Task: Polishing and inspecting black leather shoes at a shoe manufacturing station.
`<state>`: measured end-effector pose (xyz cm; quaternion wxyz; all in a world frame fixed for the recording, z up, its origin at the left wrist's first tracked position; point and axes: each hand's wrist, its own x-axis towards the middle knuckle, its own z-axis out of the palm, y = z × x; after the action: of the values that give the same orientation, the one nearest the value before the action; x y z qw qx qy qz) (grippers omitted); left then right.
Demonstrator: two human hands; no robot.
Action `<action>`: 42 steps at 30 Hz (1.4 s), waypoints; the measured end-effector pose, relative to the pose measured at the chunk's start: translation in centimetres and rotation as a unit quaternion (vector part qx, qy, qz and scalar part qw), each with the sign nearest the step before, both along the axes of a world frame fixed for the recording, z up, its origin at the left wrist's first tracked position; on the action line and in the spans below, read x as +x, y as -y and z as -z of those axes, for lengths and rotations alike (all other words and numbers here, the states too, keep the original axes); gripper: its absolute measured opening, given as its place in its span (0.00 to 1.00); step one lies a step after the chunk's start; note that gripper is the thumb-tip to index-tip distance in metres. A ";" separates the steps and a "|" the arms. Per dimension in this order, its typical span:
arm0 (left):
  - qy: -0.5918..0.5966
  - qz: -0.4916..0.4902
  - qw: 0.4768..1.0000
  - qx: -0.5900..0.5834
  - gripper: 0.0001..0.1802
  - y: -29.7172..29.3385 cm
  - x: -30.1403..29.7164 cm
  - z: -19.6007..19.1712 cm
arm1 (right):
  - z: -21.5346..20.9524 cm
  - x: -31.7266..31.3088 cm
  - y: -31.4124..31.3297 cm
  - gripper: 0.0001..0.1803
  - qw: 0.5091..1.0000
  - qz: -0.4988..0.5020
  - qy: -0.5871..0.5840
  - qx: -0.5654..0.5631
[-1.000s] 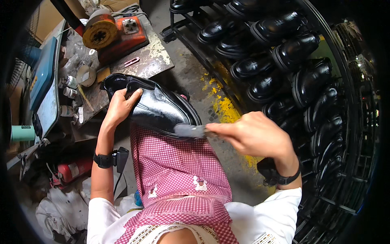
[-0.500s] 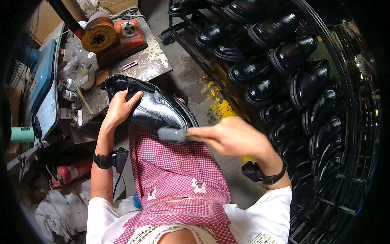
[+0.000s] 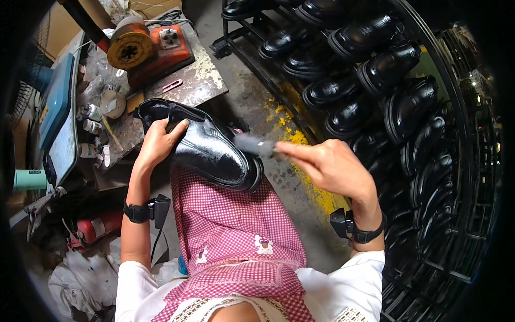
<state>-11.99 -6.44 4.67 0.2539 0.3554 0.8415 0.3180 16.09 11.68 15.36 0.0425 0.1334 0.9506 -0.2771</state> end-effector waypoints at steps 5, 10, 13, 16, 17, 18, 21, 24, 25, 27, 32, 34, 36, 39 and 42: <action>0.021 0.001 1.000 0.022 0.28 0.0 -0.4 1.7 | -0.8 -0.7 2.3 0.18 0.993 -0.091 0.029 0.075; 0.030 -0.010 0.998 0.045 0.27 0.1 -0.2 0.7 | -2.6 -0.3 0.9 0.18 0.990 -0.103 0.078 0.049; 0.004 0.011 1.000 -0.017 0.27 -0.4 -0.4 0.6 | -1.2 -2.2 3.2 0.17 0.989 -0.105 0.086 0.054; 0.039 -0.013 0.998 0.039 0.28 0.1 -0.2 1.6 | -1.2 -2.5 1.9 0.17 0.991 -0.109 0.075 0.025; 0.037 -0.019 0.998 0.036 0.28 0.5 -0.4 1.6 | -1.6 -2.2 0.6 0.16 0.990 -0.109 0.084 0.011; 0.032 -0.020 0.999 0.032 0.28 0.5 -0.4 1.6 | -2.1 -1.8 -0.4 0.16 0.990 -0.087 0.114 -0.013; 0.021 -0.007 1.000 0.019 0.28 0.0 -0.5 1.2 | -0.9 -0.9 -0.4 0.17 0.992 -0.107 0.052 -0.043; 0.008 0.004 1.000 0.004 0.28 0.0 -0.7 1.4 | 0.0 -2.1 1.5 0.20 0.991 -0.131 0.027 -0.006; 0.004 -0.001 1.000 0.000 0.28 0.0 -0.7 1.6 | 0.5 -2.2 1.4 0.19 0.992 -0.128 -0.008 -0.008; 0.003 -0.014 1.000 0.005 0.28 0.2 -0.6 1.7 | 0.2 -2.0 -0.2 0.19 0.996 -0.082 0.004 -0.030; 0.007 -0.003 1.000 0.006 0.27 -0.4 -0.3 0.4 | 0.0 -0.8 0.8 0.18 0.993 -0.104 0.042 -0.039; 0.016 -0.012 0.999 0.027 0.26 0.1 -0.2 0.9 | -0.2 -0.9 1.4 0.17 0.997 -0.068 0.029 0.017; 0.004 -0.016 0.999 0.031 0.24 0.5 -0.4 1.2 | 1.5 -0.5 0.0 0.17 0.985 0.061 -0.126 0.099; 0.033 -0.023 0.993 0.109 0.22 1.0 0.8 0.3 | 2.0 1.8 -1.8 0.19 0.918 0.315 -0.166 -0.172; 0.017 -0.042 0.988 0.146 0.18 1.6 1.9 -0.8 | 3.0 3.2 -1.0 0.19 0.843 0.326 -0.202 -0.378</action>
<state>-10.13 -8.07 5.50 0.2000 0.3474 0.7959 0.4538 19.24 12.71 12.34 -0.1964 0.3504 0.6616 -0.6332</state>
